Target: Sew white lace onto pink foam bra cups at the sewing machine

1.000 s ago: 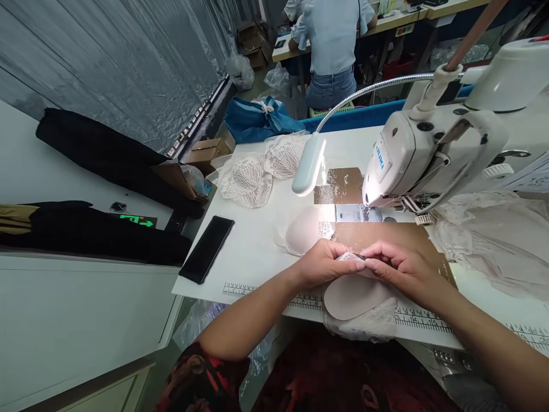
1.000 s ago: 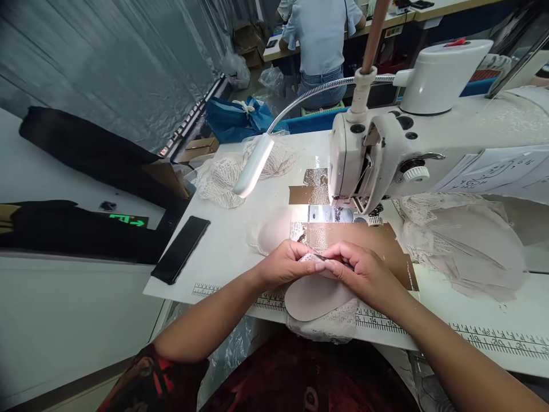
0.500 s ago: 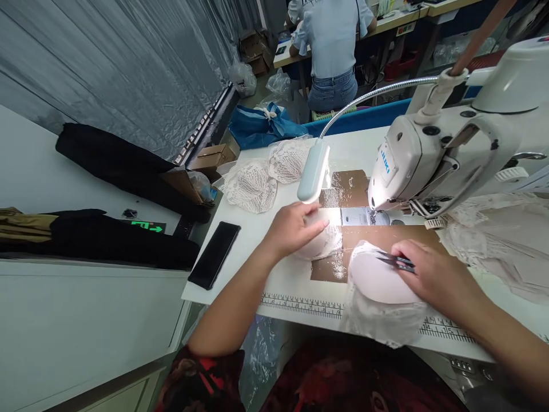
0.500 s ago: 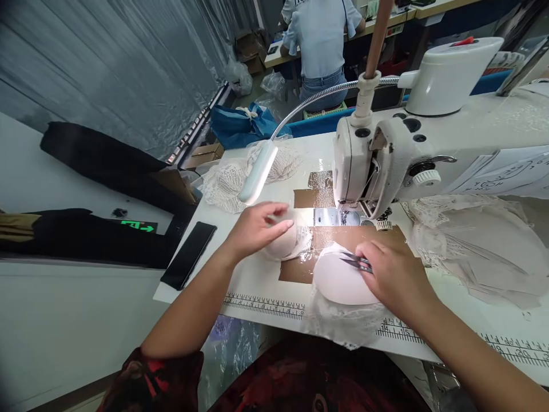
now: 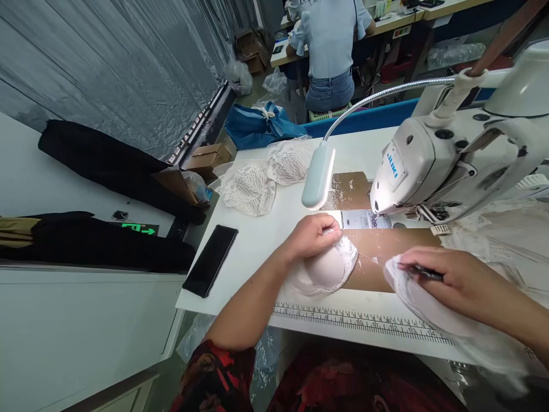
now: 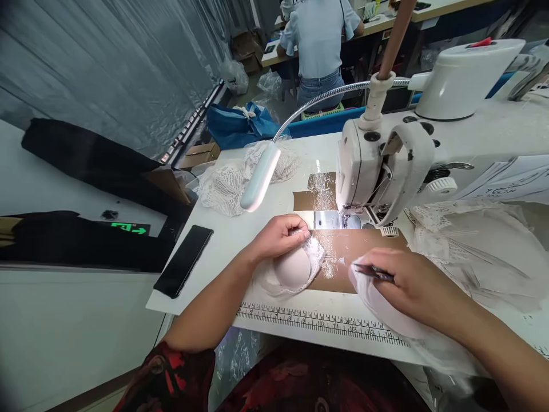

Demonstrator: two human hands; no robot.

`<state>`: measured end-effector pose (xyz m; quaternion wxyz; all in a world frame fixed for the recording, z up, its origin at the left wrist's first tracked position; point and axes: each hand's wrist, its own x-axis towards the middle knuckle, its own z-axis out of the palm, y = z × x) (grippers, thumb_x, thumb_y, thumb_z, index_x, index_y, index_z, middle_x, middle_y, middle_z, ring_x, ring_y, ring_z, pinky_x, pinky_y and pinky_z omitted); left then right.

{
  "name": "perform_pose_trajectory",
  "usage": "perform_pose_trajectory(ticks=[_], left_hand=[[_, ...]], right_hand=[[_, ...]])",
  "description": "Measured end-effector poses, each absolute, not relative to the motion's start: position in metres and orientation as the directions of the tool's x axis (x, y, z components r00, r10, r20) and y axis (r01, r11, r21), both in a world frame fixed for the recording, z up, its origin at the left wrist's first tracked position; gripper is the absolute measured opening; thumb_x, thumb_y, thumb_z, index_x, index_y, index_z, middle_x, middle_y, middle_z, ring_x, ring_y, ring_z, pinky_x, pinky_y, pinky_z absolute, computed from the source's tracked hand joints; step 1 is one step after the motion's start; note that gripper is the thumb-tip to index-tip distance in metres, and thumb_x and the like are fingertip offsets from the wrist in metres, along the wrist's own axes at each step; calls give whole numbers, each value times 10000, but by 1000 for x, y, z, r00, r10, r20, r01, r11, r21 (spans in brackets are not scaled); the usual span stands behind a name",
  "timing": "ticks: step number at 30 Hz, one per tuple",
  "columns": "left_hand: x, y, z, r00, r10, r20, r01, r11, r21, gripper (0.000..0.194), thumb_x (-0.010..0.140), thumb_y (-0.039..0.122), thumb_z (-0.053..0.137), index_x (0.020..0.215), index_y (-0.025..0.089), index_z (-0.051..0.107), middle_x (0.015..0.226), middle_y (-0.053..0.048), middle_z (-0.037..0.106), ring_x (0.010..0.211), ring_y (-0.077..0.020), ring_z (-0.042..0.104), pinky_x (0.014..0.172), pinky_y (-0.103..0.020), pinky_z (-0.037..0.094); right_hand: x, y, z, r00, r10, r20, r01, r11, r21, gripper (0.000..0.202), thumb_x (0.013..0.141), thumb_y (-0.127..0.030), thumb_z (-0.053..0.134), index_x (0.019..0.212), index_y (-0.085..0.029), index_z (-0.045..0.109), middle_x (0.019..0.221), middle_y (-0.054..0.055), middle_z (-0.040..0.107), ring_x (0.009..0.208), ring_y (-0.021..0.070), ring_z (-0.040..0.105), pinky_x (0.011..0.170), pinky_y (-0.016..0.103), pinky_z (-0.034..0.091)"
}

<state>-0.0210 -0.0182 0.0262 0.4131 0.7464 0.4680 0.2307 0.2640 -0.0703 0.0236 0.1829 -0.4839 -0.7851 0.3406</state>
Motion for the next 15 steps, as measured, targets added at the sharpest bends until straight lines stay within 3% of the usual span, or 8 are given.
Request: perform_pose_trajectory(ticks=[2, 4, 7, 10, 12, 15], left_hand=[[-18, -21, 24, 490, 871, -38, 403, -188, 896, 155, 869, 268, 600, 779, 149, 642, 836, -30, 669, 794, -141, 606, 746, -245, 451], [-14, -25, 23, 513, 857, -45, 337, -153, 929, 174, 881, 288, 604, 798, 142, 649, 822, -29, 663, 780, -134, 599, 737, -239, 450], [-11, -29, 25, 528, 848, -43, 289, -132, 948, 171, 879, 305, 620, 852, 140, 658, 861, -40, 663, 810, -141, 600, 755, -244, 458], [-11, -30, 24, 568, 822, -52, 269, -125, 955, 289, 795, 326, 734, 1018, 161, 653, 1003, -59, 663, 917, -171, 606, 816, -264, 468], [-11, -29, 22, 586, 804, -97, 250, -65, 966, 349, 753, 344, 779, 1022, 166, 646, 1011, -57, 660, 915, -173, 604, 799, -264, 467], [-10, -28, 19, 597, 771, -221, 223, 106, 969, 286, 768, 378, 769, 888, 144, 657, 866, -35, 656, 793, -145, 594, 707, -252, 450]], right_hand=[[247, -61, 29, -417, 902, -109, 608, 187, -771, 259, 860, -432, 598, 1053, -289, 695, 1105, 67, 718, 983, 287, 662, 787, 404, 535], [224, -53, 28, -389, 914, -112, 528, 122, -840, 445, 790, -499, 670, 1150, -236, 664, 1097, 96, 708, 961, 282, 659, 774, 403, 542], [199, -47, 19, -430, 894, -126, 490, 114, -864, 265, 852, -469, 602, 848, -211, 667, 771, 32, 658, 723, 208, 600, 629, 349, 488], [195, -49, 14, -415, 902, -119, 478, 104, -872, 365, 917, -494, 524, 687, -217, 581, 639, -3, 558, 629, 174, 519, 556, 317, 414], [198, -52, 15, -412, 905, -107, 420, 84, -904, 344, 933, -499, 512, 776, -215, 628, 720, 12, 622, 687, 186, 561, 620, 331, 447], [207, -53, 16, -394, 916, -80, 372, 79, -925, 300, 939, -473, 525, 972, -219, 680, 953, 55, 707, 887, 230, 636, 807, 374, 487]])
